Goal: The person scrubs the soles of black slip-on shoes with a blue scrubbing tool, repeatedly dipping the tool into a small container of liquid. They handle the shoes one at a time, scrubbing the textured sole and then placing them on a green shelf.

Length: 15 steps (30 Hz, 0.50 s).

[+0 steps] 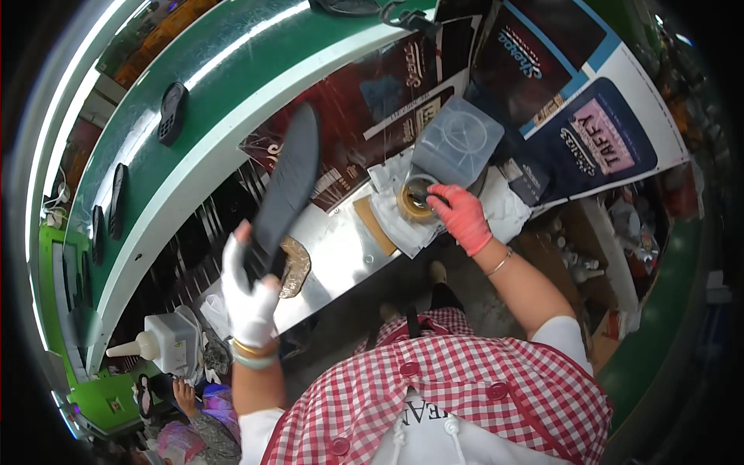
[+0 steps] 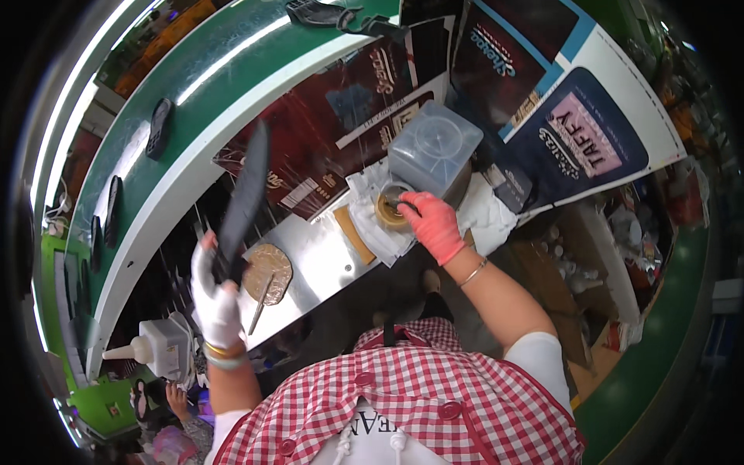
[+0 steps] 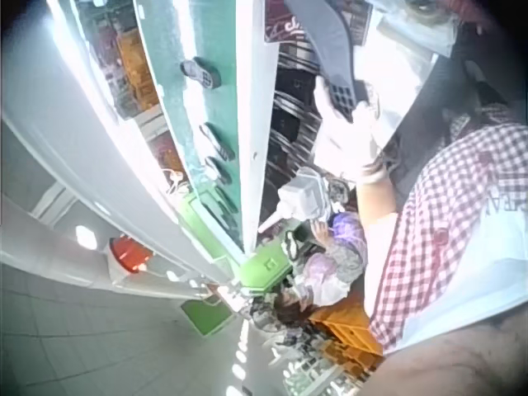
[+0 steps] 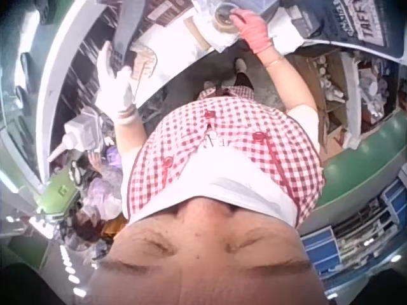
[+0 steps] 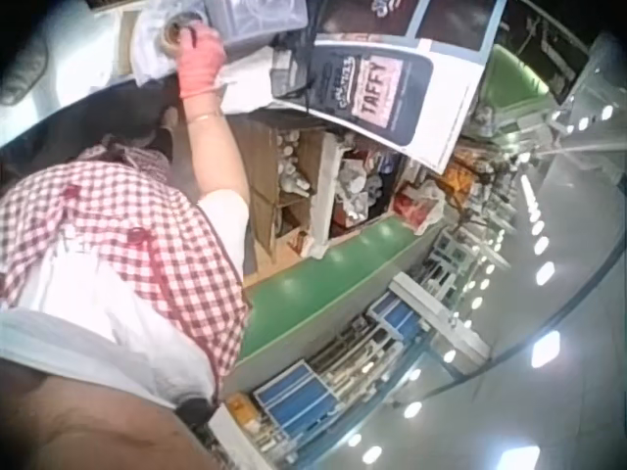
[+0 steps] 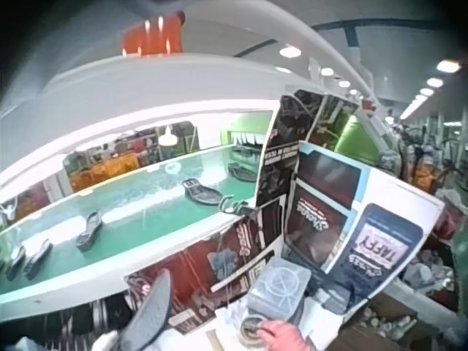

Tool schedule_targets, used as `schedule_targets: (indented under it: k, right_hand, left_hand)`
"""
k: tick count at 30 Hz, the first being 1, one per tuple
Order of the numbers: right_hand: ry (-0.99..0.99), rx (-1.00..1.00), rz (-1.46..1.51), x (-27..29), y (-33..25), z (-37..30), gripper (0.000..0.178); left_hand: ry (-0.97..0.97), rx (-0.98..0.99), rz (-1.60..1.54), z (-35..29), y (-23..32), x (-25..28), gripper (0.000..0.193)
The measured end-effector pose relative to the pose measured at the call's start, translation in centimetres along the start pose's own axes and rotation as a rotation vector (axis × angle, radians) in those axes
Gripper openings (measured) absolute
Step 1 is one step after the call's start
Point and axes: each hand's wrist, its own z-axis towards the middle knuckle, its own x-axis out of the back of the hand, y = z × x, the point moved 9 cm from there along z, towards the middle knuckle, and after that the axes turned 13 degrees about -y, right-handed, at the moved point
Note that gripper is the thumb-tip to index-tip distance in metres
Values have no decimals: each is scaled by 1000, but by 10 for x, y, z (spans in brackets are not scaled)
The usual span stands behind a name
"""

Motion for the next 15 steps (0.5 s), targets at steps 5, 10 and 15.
schedule_targets:
  k: [5,10,15]
  right_hand:
    - [59,88,-9,10,-10,5,24]
    - [71,-179,310,17,6,-3,23]
    - [-32,-304,453,-10,33,-4,24]
  left_hand:
    - [56,386,50,-114,-120,-42,75]
    - [198,700,-607,-176,-230,-76,69]
    - [172,824,-1464,-183,-261,-117,44]
